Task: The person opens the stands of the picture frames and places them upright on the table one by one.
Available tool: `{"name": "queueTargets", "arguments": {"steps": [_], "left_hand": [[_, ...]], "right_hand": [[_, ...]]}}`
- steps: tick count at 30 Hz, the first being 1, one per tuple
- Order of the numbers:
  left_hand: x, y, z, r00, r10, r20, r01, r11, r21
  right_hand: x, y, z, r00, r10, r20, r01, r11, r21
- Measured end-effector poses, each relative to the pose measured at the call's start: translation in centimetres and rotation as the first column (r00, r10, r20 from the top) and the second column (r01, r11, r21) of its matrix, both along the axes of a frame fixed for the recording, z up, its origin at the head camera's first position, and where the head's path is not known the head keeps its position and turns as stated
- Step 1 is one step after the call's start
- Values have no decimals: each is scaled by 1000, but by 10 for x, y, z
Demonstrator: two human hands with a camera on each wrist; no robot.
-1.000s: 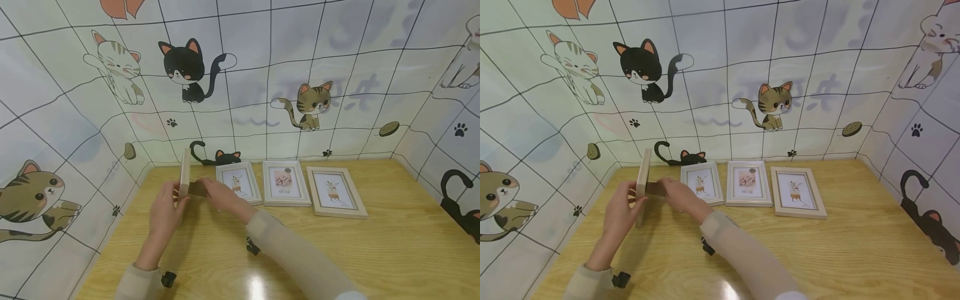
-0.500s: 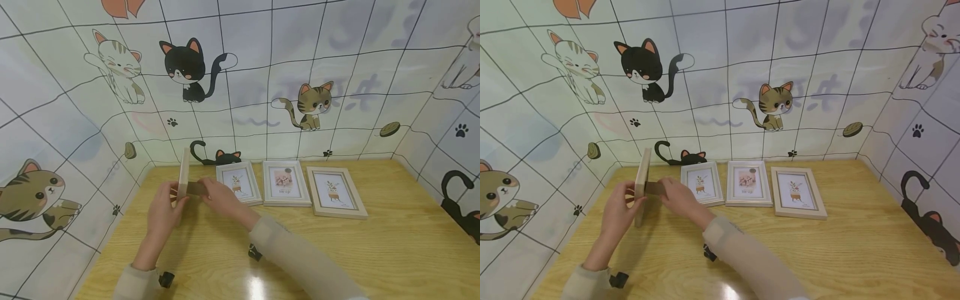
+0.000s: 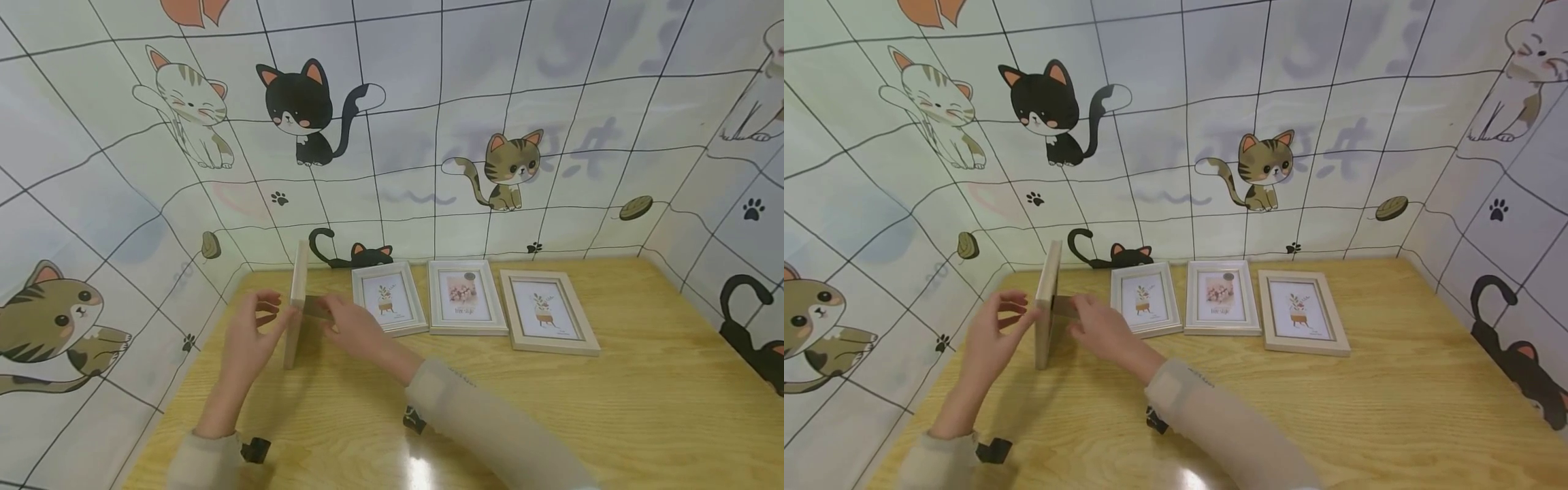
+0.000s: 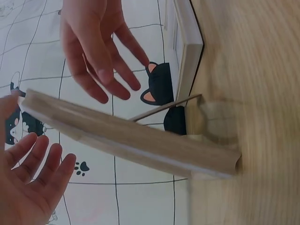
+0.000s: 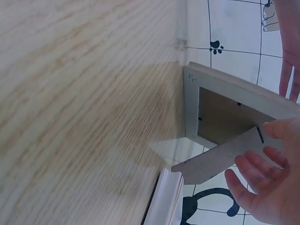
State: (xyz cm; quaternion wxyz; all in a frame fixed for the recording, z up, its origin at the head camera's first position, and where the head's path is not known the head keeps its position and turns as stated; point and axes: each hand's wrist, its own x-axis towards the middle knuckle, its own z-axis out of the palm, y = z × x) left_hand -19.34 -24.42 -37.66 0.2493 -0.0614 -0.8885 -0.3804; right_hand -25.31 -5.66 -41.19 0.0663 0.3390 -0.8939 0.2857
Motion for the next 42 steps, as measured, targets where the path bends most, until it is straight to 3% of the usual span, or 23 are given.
{"name": "queueTargets", "arguments": {"steps": [7,13,22,33,42], "left_hand": [[-21,-20,7,999,41,15,-42,998,51],[-50,-36,1,995,-9,103,6,1000,23],[-83,-52,-22,950,-110,293,117,993,-5],[-105,-55,-47,908,-171,382,174,984,26],[-117,-50,-58,900,-225,372,214,974,70]], "right_hand": [[6,-6,0,999,21,34,-21,1000,-3],[13,-13,0,994,9,106,-7,1000,-12],[24,-21,-1,992,-25,126,27,999,-20],[24,-31,-10,992,3,127,4,999,-52],[25,-36,-13,994,-10,112,14,999,-33]]}}
